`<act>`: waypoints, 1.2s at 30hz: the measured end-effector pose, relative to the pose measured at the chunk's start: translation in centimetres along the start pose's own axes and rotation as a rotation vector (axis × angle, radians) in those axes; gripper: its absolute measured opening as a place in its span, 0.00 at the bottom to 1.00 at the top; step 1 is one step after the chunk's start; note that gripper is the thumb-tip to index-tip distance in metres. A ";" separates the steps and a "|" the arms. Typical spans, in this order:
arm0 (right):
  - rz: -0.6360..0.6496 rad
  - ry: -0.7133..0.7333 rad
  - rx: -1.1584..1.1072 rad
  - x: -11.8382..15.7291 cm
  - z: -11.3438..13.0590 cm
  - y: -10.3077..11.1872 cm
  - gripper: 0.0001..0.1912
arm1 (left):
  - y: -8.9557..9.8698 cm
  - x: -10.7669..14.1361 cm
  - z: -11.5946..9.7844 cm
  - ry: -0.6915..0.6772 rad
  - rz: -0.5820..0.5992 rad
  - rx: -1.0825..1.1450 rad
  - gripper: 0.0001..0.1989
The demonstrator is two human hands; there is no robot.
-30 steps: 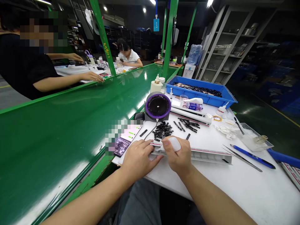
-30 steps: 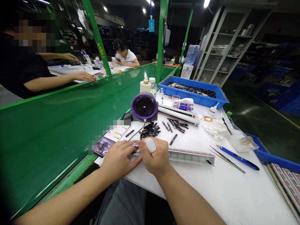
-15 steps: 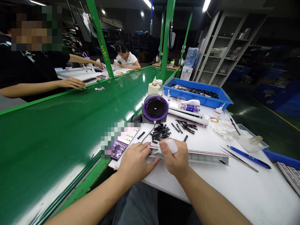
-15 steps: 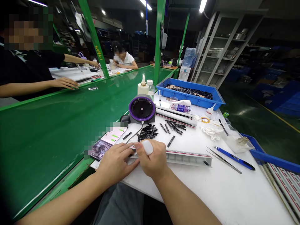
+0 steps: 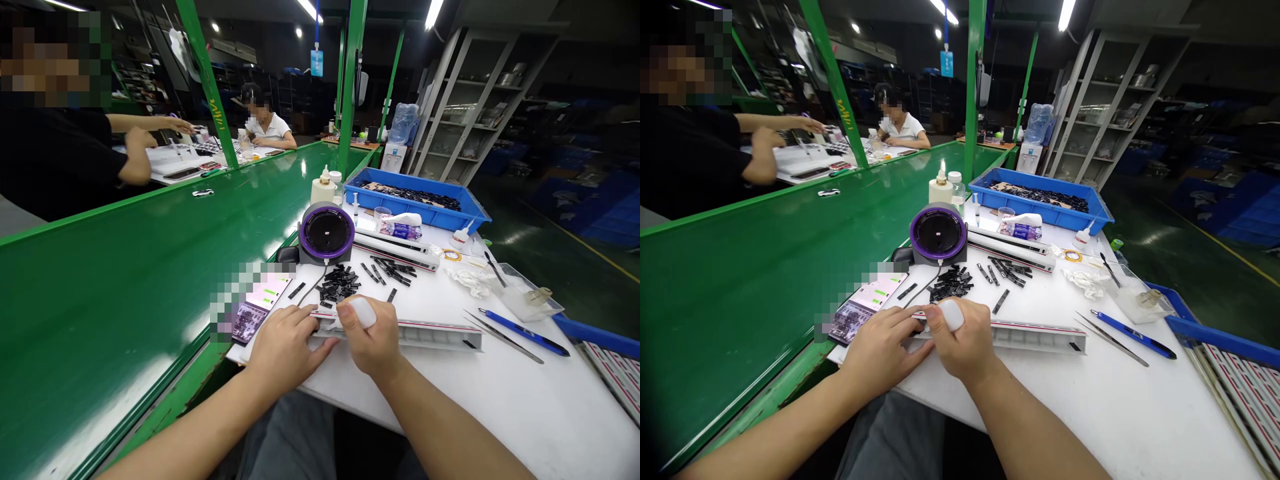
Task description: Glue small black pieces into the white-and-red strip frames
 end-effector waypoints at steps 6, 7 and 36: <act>0.002 -0.015 0.003 0.1 -0.1 0.0 0.14 | 0.1 -0.1 -0.1 -0.003 -0.014 0.003 0.14; 0.003 -0.016 -0.003 0.1 0.0 0.0 0.14 | 0.1 -0.1 -0.1 -0.003 -0.017 0.002 0.14; -0.369 -0.764 -0.836 -3.4 -12.2 20.5 0.13 | -0.1 0.3 0.1 0.021 -0.046 0.021 0.13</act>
Point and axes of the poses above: each hand's wrist, its own x-axis away from the middle knuckle, its own y-axis out of the back of the hand, z = x × y, the point moved 3 cm from there along -x, towards the middle knuckle, and after that the axes turned 3 degrees about -z, right-handed, at the moved point
